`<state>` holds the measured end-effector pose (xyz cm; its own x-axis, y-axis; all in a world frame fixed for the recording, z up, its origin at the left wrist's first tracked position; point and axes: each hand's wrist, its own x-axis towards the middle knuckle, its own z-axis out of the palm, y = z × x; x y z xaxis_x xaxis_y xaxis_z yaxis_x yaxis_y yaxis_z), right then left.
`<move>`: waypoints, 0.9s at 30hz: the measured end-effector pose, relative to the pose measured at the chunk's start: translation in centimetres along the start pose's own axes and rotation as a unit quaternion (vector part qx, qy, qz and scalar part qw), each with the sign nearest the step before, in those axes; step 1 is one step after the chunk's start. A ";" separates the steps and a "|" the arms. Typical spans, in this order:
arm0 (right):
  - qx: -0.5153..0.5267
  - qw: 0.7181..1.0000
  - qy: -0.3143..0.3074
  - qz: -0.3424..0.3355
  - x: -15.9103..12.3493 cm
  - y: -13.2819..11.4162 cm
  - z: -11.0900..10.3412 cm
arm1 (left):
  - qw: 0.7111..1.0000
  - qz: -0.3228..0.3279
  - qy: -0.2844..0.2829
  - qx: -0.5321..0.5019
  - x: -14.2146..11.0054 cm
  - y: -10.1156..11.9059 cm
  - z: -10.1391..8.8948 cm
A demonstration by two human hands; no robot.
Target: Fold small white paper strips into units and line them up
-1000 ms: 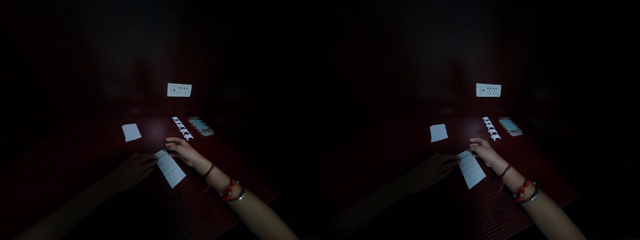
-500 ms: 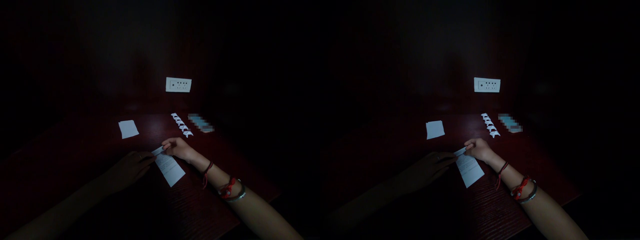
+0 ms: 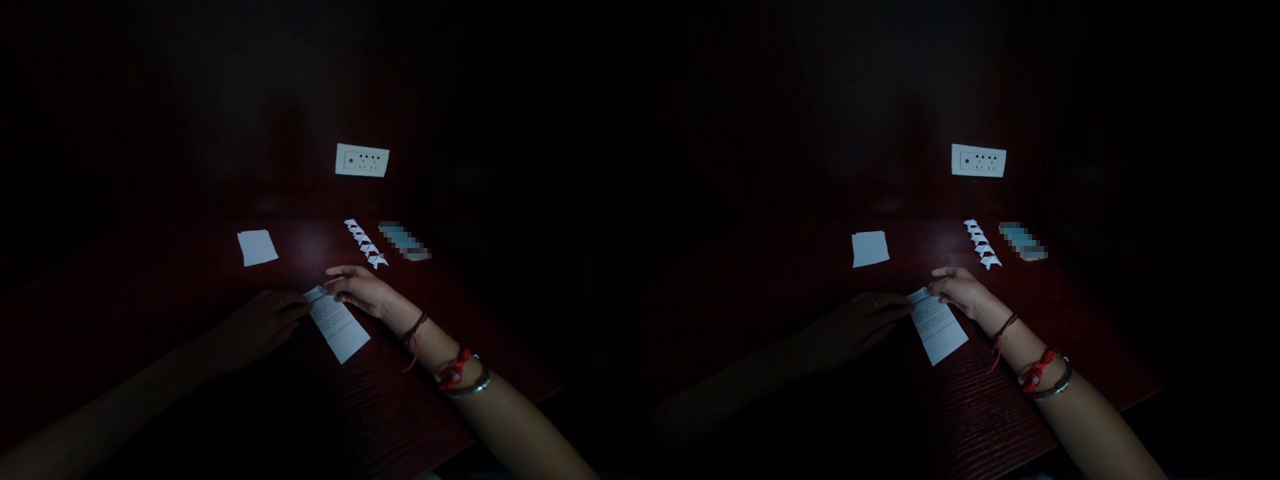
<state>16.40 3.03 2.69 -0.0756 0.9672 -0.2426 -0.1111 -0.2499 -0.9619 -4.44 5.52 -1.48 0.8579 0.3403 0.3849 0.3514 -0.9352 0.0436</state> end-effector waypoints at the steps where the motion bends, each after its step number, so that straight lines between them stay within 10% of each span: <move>1: -0.030 1.000 0.007 -0.004 0.2 0.2 0.0 | 1.000 0.005 0.003 0.003 0.0 0.0 0.0; 7: -0.242 0.970 0.027 -0.020 1.6 1.1 -0.4 | 1.000 0.008 -0.006 0.011 0.0 -0.1 0.1; 22: -0.113 0.993 -0.009 0.021 1.0 0.3 -0.1 | 1.000 0.001 -0.018 0.001 -0.1 0.0 -0.2; 27: -0.231 0.973 0.015 -0.024 1.2 0.6 -0.2 | 1.000 0.006 -0.013 0.005 -0.1 0.2 -0.3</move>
<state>16.46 4.09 1.80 -0.0519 0.9799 -0.1928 0.3431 -0.1638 -0.9249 -4.55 5.29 -1.23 0.8712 0.3319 0.3616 0.3448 -0.9382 0.0304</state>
